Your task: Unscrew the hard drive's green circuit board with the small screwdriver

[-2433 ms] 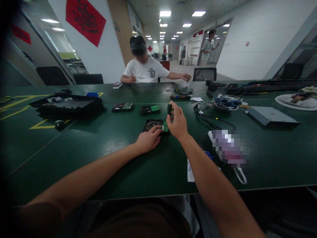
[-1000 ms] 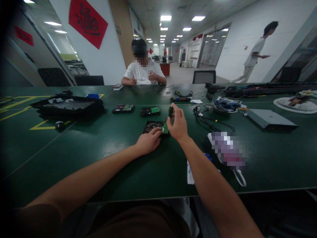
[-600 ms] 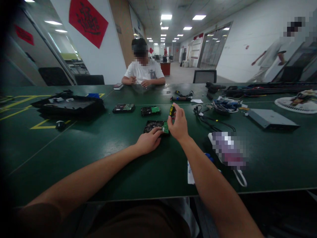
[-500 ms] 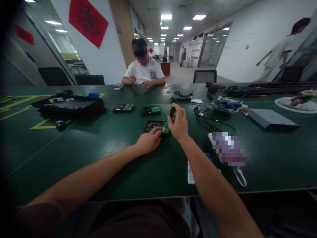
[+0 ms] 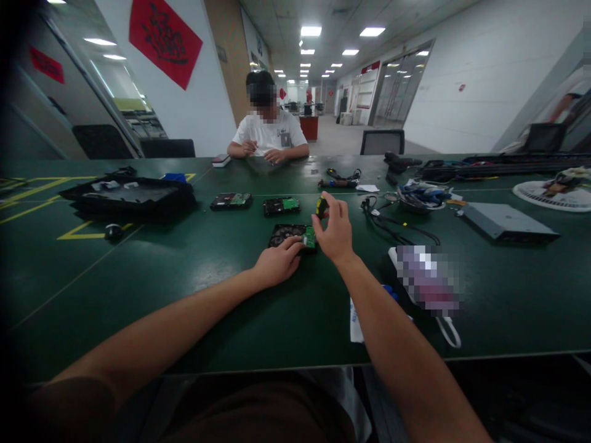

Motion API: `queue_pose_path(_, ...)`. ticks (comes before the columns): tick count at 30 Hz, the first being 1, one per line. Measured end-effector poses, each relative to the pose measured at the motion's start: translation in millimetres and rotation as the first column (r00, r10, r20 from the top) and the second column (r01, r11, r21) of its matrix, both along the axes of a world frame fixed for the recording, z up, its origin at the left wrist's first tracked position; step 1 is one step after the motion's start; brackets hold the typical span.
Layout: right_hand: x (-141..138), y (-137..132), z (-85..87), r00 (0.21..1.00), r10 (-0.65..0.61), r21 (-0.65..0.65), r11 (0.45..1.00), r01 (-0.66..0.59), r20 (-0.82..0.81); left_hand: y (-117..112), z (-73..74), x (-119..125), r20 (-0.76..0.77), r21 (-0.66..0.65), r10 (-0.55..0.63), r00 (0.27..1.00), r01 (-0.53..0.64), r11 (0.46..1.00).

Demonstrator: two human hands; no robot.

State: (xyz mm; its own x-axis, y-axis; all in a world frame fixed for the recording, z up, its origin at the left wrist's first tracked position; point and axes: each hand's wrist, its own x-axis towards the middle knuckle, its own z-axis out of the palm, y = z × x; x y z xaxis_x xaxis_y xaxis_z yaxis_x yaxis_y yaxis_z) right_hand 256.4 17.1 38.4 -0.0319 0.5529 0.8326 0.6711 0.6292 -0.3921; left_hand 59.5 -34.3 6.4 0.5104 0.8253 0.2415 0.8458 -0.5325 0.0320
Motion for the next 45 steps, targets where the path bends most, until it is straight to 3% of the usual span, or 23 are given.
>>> queue_pose_path(45,-0.9,0.8,-1.2,0.999,0.047,-0.015,0.999,-0.047,-0.012,-0.6,1.8,0.7,-0.007,-0.007,0.003,1.000,-0.003,1.000)
